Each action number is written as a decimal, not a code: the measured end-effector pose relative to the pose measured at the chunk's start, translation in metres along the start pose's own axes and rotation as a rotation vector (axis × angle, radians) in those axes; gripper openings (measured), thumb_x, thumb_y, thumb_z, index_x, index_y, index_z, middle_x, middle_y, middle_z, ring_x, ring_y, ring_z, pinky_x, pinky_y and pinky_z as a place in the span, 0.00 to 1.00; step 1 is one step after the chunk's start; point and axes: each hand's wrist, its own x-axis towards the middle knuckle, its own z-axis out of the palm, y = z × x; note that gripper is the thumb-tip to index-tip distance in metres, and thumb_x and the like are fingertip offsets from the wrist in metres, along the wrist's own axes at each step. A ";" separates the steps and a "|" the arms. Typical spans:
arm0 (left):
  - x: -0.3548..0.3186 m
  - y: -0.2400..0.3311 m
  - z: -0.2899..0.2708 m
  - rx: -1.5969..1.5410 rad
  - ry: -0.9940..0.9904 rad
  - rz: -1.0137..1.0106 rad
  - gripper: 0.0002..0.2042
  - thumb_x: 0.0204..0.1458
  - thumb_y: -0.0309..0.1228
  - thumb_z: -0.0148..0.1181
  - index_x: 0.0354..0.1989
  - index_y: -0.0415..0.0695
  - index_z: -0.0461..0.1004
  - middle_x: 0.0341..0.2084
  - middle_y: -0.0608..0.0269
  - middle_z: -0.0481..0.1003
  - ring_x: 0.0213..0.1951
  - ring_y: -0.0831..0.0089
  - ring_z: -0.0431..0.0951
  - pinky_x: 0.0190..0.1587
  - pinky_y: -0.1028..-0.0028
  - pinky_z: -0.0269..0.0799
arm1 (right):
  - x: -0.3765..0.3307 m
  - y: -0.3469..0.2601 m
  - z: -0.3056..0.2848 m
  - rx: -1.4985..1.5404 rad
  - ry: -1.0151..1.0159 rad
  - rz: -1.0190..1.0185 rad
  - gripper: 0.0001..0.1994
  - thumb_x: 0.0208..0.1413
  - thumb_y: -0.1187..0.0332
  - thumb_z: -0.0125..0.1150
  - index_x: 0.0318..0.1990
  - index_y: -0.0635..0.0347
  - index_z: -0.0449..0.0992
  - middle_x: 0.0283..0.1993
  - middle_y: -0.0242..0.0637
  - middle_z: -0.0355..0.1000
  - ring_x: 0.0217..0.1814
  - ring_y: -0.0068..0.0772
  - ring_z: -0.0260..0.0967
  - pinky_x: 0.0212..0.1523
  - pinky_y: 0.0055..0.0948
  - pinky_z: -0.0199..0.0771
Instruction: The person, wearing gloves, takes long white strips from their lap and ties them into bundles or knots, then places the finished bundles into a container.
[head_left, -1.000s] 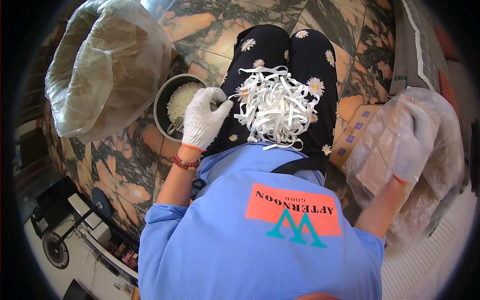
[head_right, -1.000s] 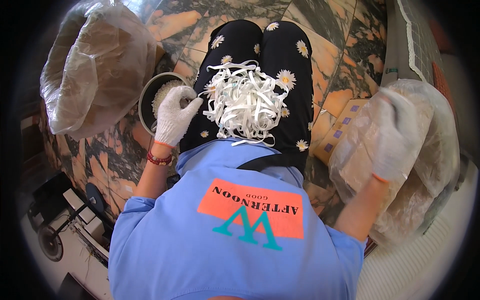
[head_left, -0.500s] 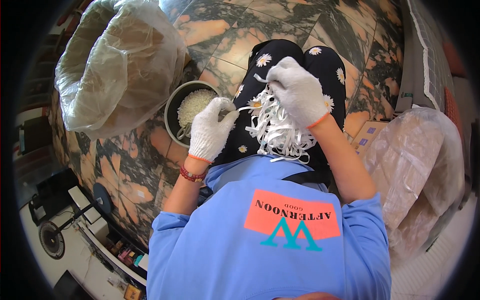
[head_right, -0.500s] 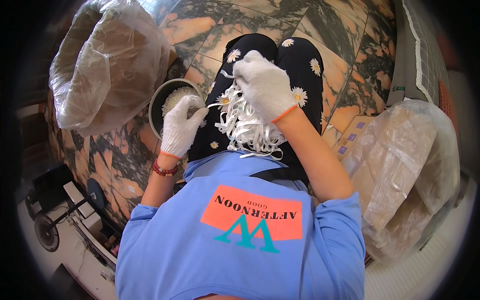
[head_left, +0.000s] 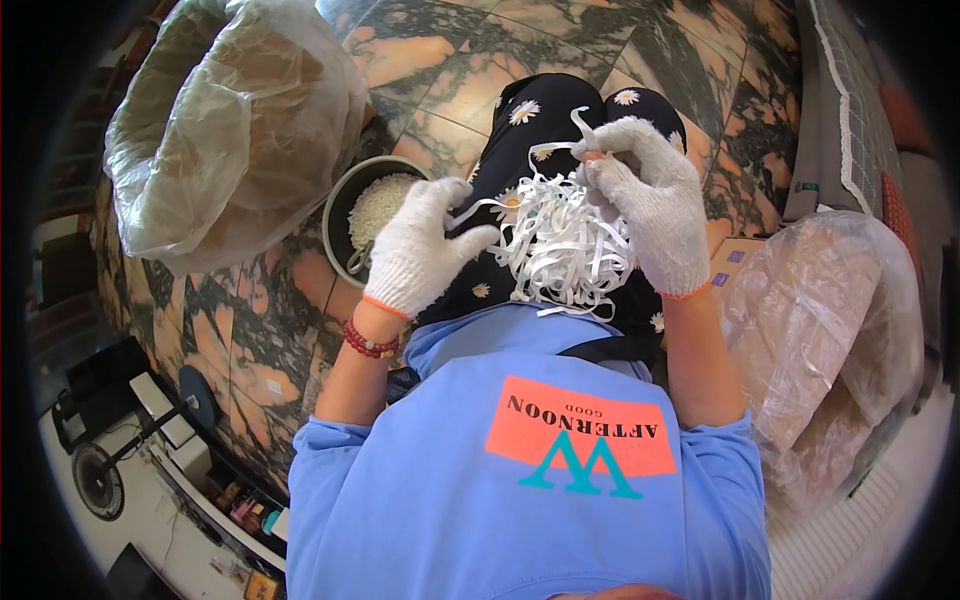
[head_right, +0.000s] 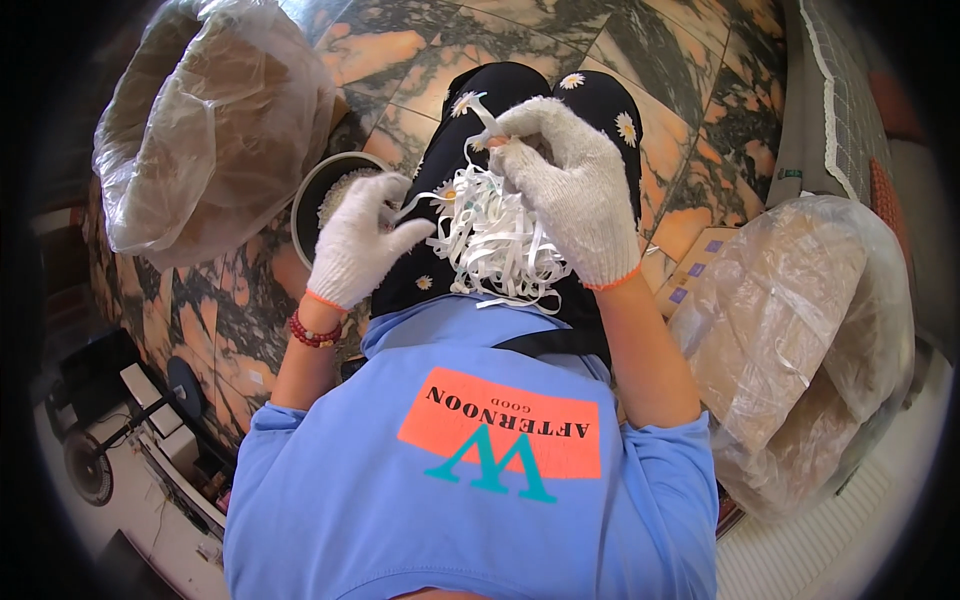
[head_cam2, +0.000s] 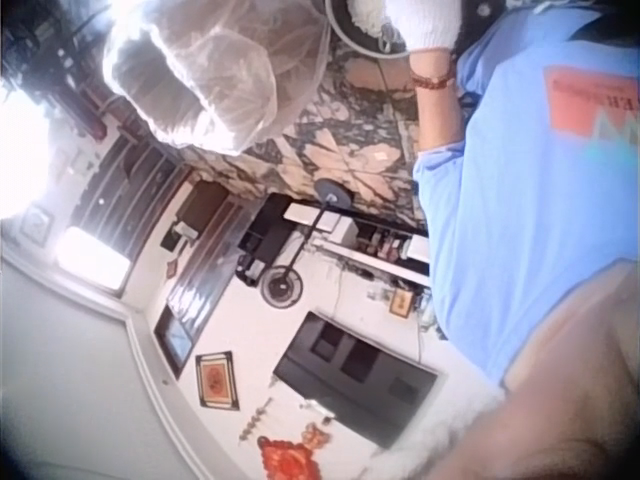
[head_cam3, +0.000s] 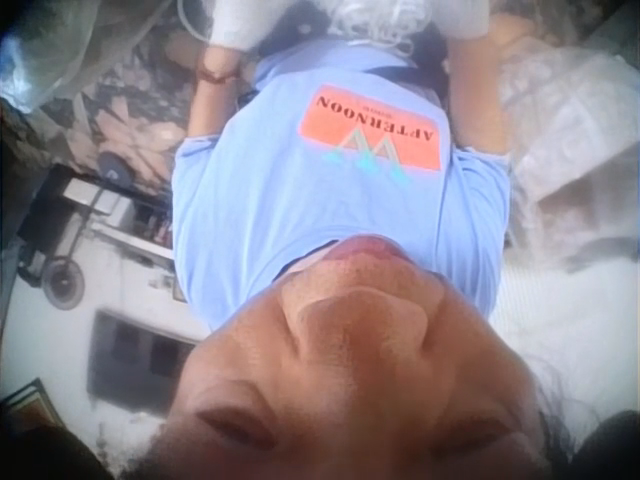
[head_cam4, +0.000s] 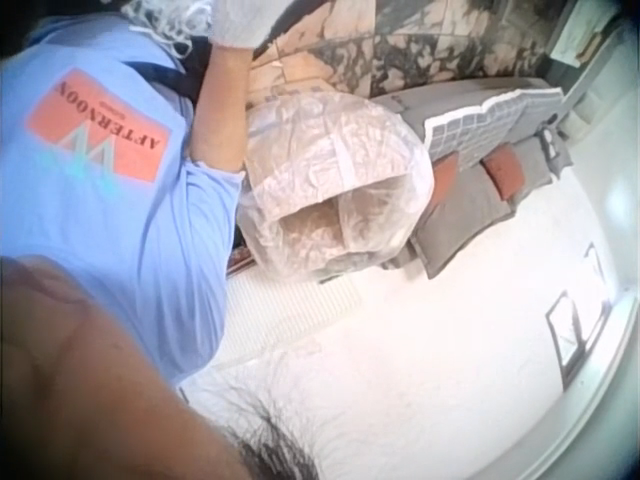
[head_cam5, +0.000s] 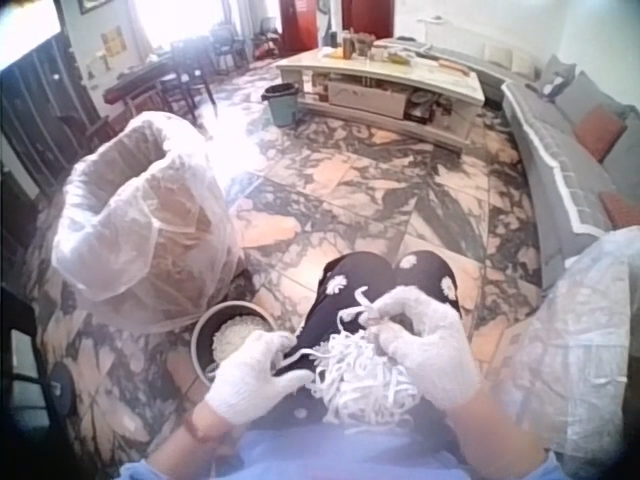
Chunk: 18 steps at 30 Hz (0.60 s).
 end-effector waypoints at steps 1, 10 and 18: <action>-0.003 -0.009 0.004 -0.004 -0.033 0.011 0.17 0.53 0.32 0.70 0.48 0.40 0.77 0.37 0.59 0.78 0.35 0.70 0.79 0.42 0.72 0.76 | -0.003 0.000 -0.001 -0.002 -0.009 -0.019 0.05 0.61 0.77 0.56 0.41 0.65 0.78 0.31 0.29 0.74 0.31 0.15 0.68 0.33 0.18 0.69; -0.006 0.017 -0.023 -0.191 0.070 0.066 0.06 0.55 0.28 0.64 0.37 0.40 0.82 0.33 0.55 0.81 0.35 0.61 0.83 0.41 0.69 0.77 | -0.015 -0.008 0.021 -0.046 -0.259 0.014 0.11 0.58 0.80 0.62 0.48 0.62 0.78 0.32 0.28 0.74 0.32 0.15 0.69 0.35 0.19 0.72; 0.009 0.054 -0.040 -0.610 -0.125 0.349 0.39 0.40 0.34 0.78 0.63 0.38 0.68 0.54 0.57 0.76 0.55 0.65 0.77 0.58 0.65 0.72 | -0.037 -0.019 0.012 -0.369 -0.279 -0.174 0.07 0.59 0.73 0.60 0.43 0.60 0.80 0.34 0.43 0.75 0.32 0.42 0.73 0.37 0.36 0.73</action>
